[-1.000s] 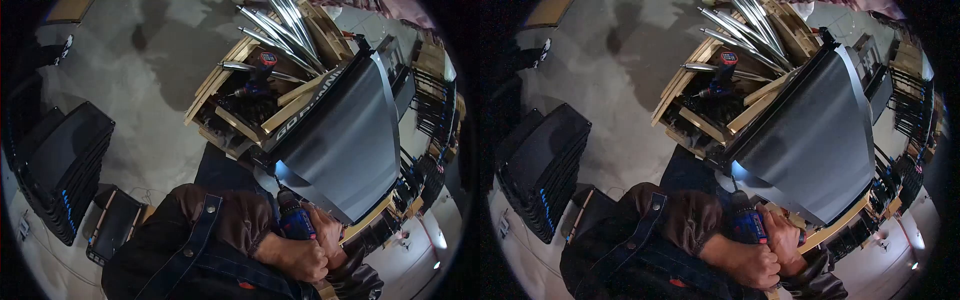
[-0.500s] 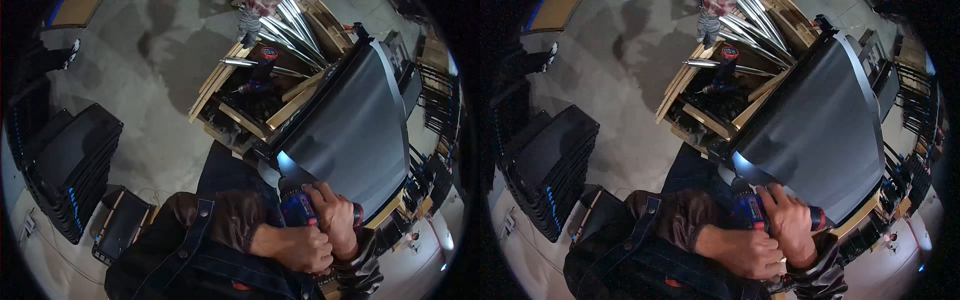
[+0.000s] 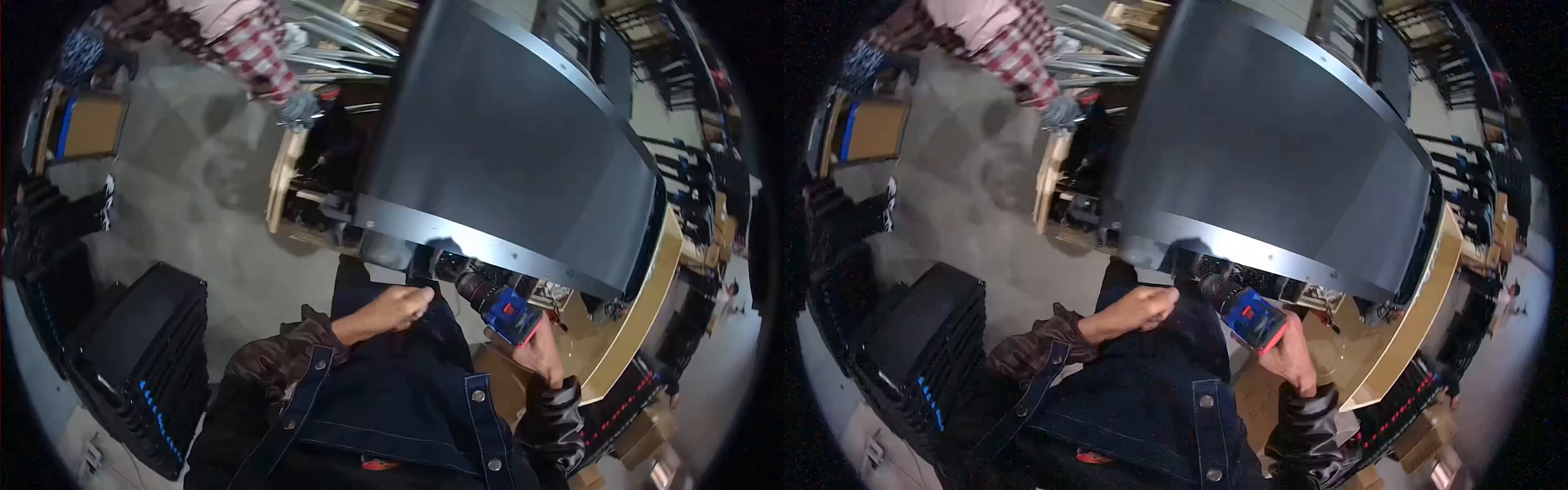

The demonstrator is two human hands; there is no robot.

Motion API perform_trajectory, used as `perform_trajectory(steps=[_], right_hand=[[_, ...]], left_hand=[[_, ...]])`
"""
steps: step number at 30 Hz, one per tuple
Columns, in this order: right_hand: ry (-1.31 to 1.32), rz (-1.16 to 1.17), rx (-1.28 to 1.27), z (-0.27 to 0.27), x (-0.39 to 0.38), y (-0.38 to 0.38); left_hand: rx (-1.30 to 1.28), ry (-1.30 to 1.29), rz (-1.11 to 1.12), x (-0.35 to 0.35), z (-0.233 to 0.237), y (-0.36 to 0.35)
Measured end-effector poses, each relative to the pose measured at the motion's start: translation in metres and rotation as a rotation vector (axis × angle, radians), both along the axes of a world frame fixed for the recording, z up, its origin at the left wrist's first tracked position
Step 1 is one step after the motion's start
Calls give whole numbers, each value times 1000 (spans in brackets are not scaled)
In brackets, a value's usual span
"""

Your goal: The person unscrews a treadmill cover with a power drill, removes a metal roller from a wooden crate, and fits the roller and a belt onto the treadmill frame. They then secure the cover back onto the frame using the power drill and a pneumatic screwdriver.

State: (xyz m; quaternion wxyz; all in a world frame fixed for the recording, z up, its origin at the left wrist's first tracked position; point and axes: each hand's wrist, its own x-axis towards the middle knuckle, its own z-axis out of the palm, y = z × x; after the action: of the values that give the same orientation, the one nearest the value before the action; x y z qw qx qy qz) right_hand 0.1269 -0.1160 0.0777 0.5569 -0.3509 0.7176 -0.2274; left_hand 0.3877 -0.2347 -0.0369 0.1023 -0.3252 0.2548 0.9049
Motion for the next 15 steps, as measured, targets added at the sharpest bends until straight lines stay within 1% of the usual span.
perform_trajectory(steps=[1,2,3,4,5,6,7,9,10,11,12,13,14,15], right_hand=[[77,56,-49,-1,-1,20],[67,-26,-5,-18,-10,55],[12,-198,-58,-33,-28,98],[-42,-372,38,-58,-39,142],[-91,-563,118,-83,-50,185],[-99,-579,107,-92,-68,206],[23,-592,119,-100,-90,226],[196,-637,266,-133,-140,285],[297,-589,274,-162,-172,317],[395,-542,288,-180,-197,342],[387,-510,276,-180,-222,340],[417,-498,330,-186,-243,339],[452,-486,378,-191,-262,340],[566,-435,358,-225,-279,358]], left_hand=[[100,-29,37,-8,-19,9],[206,-68,79,-19,-43,24],[261,-65,216,-49,-77,55],[256,-64,191,-71,-99,75],[324,-178,250,-95,-116,93],[385,-295,317,-118,-140,111],[382,-296,348,-140,-173,134],[366,-396,409,-183,-218,167],[265,-453,390,-206,-235,177],[243,-485,433,-218,-262,190],[213,-520,470,-228,-283,200],[124,-603,518,-236,-283,206],[184,-643,560,-235,-298,206],[248,-675,614,-234,-309,202]])
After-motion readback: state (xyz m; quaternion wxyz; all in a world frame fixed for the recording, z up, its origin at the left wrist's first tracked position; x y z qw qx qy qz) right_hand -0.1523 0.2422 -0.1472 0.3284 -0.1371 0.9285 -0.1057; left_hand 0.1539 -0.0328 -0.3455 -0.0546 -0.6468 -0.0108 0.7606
